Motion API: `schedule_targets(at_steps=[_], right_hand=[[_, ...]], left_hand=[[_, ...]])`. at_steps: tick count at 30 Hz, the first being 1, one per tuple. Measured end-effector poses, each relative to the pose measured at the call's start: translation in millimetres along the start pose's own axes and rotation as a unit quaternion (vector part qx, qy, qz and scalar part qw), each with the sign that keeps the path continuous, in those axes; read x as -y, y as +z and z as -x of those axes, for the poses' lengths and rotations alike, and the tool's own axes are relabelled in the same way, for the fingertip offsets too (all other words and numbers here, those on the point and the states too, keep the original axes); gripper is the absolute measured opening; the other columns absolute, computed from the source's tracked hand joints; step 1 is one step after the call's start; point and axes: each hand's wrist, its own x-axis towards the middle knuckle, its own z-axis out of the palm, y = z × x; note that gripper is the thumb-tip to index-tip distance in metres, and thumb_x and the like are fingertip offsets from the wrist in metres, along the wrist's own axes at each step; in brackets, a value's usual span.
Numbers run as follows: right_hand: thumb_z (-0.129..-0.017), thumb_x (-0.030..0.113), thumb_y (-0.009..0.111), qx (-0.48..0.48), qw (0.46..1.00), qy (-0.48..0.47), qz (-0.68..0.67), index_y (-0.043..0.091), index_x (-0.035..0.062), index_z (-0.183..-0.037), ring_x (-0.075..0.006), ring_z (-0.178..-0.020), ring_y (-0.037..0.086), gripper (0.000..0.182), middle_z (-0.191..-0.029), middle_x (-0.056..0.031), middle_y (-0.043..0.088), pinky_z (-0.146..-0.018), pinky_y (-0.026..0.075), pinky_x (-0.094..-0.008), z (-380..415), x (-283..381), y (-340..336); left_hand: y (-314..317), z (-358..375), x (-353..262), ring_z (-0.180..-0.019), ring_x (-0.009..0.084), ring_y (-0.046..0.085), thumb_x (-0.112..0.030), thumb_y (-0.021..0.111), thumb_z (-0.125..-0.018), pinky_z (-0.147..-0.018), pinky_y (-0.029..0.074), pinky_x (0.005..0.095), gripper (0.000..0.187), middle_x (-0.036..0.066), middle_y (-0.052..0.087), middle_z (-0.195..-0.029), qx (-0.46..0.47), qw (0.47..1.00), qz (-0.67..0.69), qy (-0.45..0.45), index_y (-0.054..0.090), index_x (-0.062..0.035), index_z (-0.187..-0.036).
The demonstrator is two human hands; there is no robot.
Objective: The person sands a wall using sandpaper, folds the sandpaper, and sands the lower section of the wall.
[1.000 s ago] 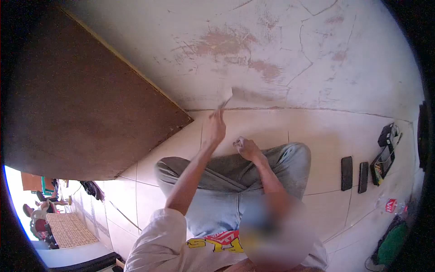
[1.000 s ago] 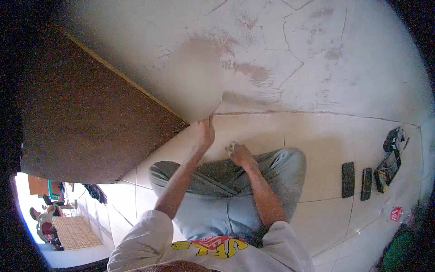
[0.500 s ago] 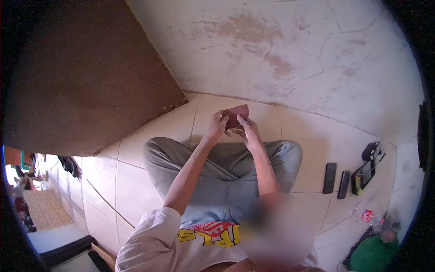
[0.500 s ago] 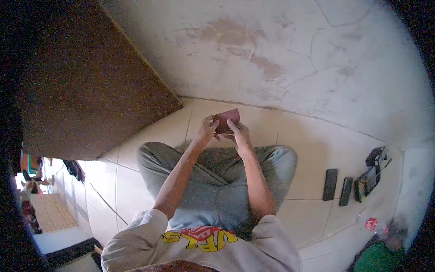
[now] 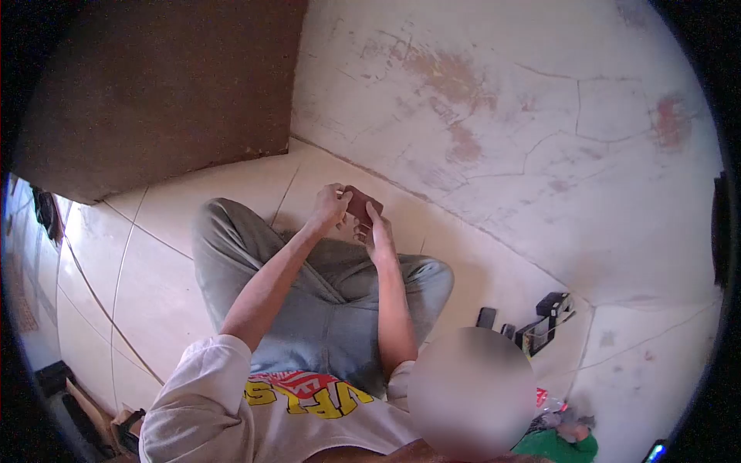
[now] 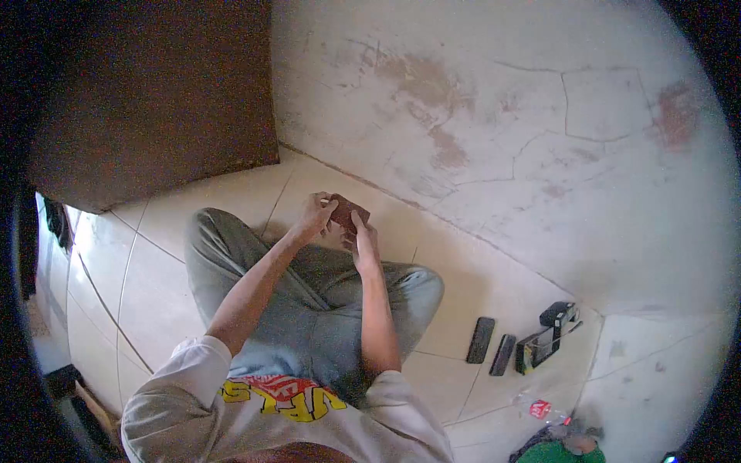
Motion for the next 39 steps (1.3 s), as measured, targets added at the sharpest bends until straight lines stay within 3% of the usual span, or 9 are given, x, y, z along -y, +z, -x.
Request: schedule_targets(at_steps=[10, 14, 19, 21, 27, 29, 32, 37, 39], right_hand=[[-0.090, 0.025, 0.057, -0.025, 0.994, -0.104, -0.001, 0.057, 0.0109, -0.096, -0.0130, -0.057, 0.055, 0.015, -0.070, -0.0031, 0.060, -0.050, 0.045, -0.0292, -31, 29, -10], [-0.092, 0.020, 0.052, 0.014, 0.993, -0.082, -0.088, 0.058, 0.0057, -0.099, -0.0155, -0.054, 0.055, 0.017, -0.073, -0.0074, 0.062, -0.045, 0.044, -0.0299, -81, 50, -29], [-0.093, 0.019, 0.050, 0.025, 0.974, -0.172, -0.145, 0.056, 0.0029, -0.099, -0.0189, -0.054, 0.055, 0.019, -0.076, -0.0098, 0.061, -0.050, 0.047, -0.0335, -106, 55, -28], [-0.093, 0.019, 0.051, -0.019, 0.974, -0.156, -0.163, 0.053, 0.0017, -0.104, -0.0193, -0.060, 0.057, 0.020, -0.080, -0.0105, 0.060, -0.052, 0.048, -0.0334, -98, 56, -20], [-0.092, 0.022, 0.056, -0.057, 0.945, -0.242, -0.215, 0.053, 0.0027, -0.105, -0.0185, -0.067, 0.056, 0.024, -0.087, -0.0084, 0.061, -0.062, 0.046, -0.0339, -74, 89, -7], [-0.092, 0.023, 0.056, -0.046, 0.920, -0.352, -0.164, 0.052, 0.0048, -0.107, -0.0181, -0.071, 0.057, 0.025, -0.094, -0.0090, 0.061, -0.063, 0.046, -0.0331, -57, 110, -5], [-0.092, 0.024, 0.056, -0.017, 0.905, -0.405, -0.126, 0.049, 0.0038, -0.111, -0.0167, -0.074, 0.059, 0.028, -0.087, -0.0050, 0.059, -0.056, 0.049, -0.0312, -38, 132, -14], [-0.093, 0.030, 0.052, -0.092, 0.923, -0.362, -0.097, 0.054, 0.0022, -0.102, -0.0130, -0.057, 0.057, 0.029, -0.078, -0.0075, 0.060, -0.044, 0.041, -0.0259, -63, 90, -26], [-0.093, 0.031, 0.051, -0.155, 0.952, -0.264, -0.020, 0.054, 0.0010, -0.099, -0.0133, -0.046, 0.054, 0.031, -0.073, -0.0099, 0.060, -0.036, 0.038, -0.0257, -78, 62, -25]], left_hand=[[0, -20, 7, -0.052, 0.0153, 0.059, -0.026, 0.053, -0.090, -0.037, 0.048, 0.0283, 0.036, 0.014, 0.067, -0.083, 0.005, 0.989, 0.147, -0.010, 0.057, 0.0012, -0.114], [0, -19, 17, -0.051, 0.0148, 0.058, -0.023, 0.050, -0.090, -0.037, 0.048, 0.0282, 0.032, 0.012, 0.067, -0.080, -0.017, 0.993, 0.117, 0.001, 0.056, -0.0011, -0.114], [3, -18, 18, -0.051, 0.0144, 0.058, -0.019, 0.047, -0.092, -0.037, 0.048, 0.0273, 0.028, 0.010, 0.065, -0.077, -0.026, 0.997, 0.067, 0.001, 0.054, -0.0029, -0.113], [3, -21, 16, -0.051, 0.0141, 0.058, -0.019, 0.047, -0.092, -0.037, 0.048, 0.0268, 0.028, 0.011, 0.065, -0.077, -0.027, 0.998, 0.060, -0.001, 0.054, -0.0025, -0.113], [5, -20, 21, -0.053, 0.0139, 0.058, -0.019, 0.046, -0.093, -0.037, 0.048, 0.0262, 0.029, 0.012, 0.064, -0.080, -0.013, 1.000, 0.026, 0.001, 0.051, -0.0002, -0.115], [3, -22, 25, -0.055, 0.0144, 0.058, -0.019, 0.045, -0.094, -0.038, 0.048, 0.0266, 0.030, 0.013, 0.064, -0.083, -0.006, 1.000, 0.015, 0.002, 0.050, 0.0001, -0.117], [2, -22, 30, -0.055, 0.0144, 0.058, -0.018, 0.045, -0.094, -0.039, 0.049, 0.0272, 0.030, 0.013, 0.064, -0.083, 0.007, 1.000, 0.004, 0.012, 0.049, 0.0011, -0.117], [9, -15, 27, -0.052, 0.0138, 0.058, -0.015, 0.046, -0.087, -0.038, 0.050, 0.0269, 0.032, 0.012, 0.065, -0.077, 0.013, 0.999, -0.039, 0.018, 0.052, 0.0016, -0.113], [7, -15, 31, -0.052, 0.0140, 0.058, -0.015, 0.046, -0.087, -0.038, 0.050, 0.0273, 0.031, 0.012, 0.065, -0.078, 0.021, 0.999, -0.037, 0.029, 0.052, 0.0014, -0.113]])
